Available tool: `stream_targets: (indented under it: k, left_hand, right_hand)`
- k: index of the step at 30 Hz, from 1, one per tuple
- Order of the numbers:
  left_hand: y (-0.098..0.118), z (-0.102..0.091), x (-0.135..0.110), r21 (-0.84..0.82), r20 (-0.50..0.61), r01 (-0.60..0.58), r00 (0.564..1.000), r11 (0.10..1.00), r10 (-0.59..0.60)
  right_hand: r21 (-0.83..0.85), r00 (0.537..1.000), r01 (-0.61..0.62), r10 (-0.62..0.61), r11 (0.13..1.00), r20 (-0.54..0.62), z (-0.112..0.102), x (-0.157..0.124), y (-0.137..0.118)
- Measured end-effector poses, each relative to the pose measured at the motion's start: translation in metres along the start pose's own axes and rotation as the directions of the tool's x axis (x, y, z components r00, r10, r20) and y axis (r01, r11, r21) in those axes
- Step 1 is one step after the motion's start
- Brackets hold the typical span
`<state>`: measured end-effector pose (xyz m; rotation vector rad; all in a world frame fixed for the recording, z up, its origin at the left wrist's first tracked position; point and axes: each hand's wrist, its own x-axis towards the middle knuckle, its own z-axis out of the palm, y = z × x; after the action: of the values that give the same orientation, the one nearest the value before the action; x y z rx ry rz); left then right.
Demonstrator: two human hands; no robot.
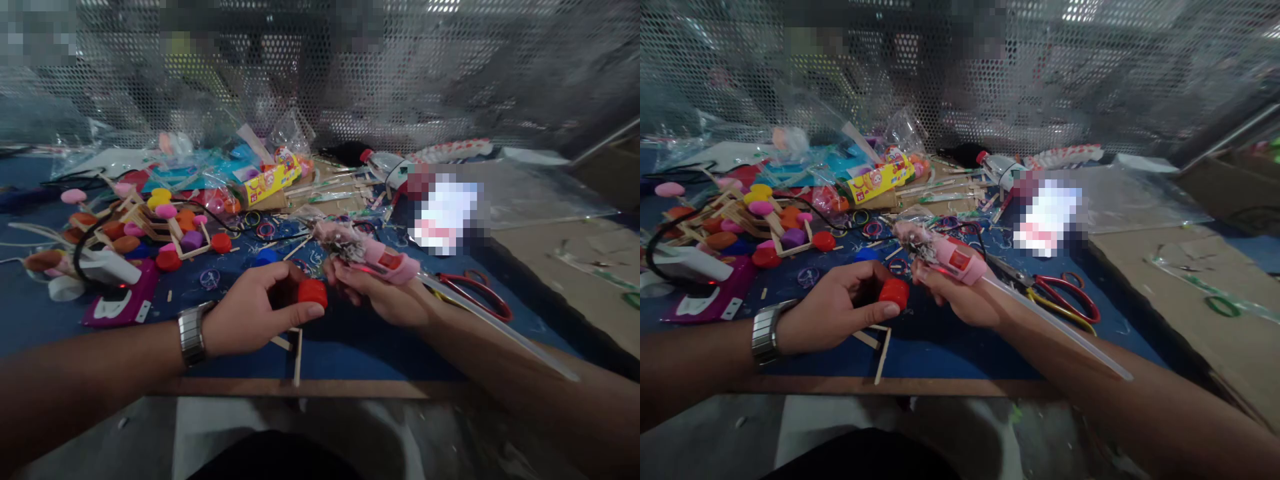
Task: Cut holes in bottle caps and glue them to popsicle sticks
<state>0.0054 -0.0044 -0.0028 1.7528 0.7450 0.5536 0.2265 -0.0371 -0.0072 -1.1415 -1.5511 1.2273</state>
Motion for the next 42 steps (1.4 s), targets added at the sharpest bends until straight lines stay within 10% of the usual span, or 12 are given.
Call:
stream_targets:
  k: [9,19,42]
  left_hand:
    - [-0.001,0.000,0.000,0.036,0.008,0.015,1.000,0.999,-0.015]
    - [0.000,-0.001,-0.001,0.057,0.035,-0.033,0.999,0.998,0.031]
    - [0.003,0.000,-0.001,-0.018,0.066,-0.109,0.992,0.994,0.110]
  right_hand:
    - [-0.057,0.994,0.099,-0.096,0.993,0.048,-0.001,-0.001,0.001]
    - [0.109,0.992,-0.089,0.078,0.990,0.103,-0.002,0.002,-0.004]
    - [0.225,0.991,-0.106,0.121,0.969,-0.056,0.003,0.001,0.003]
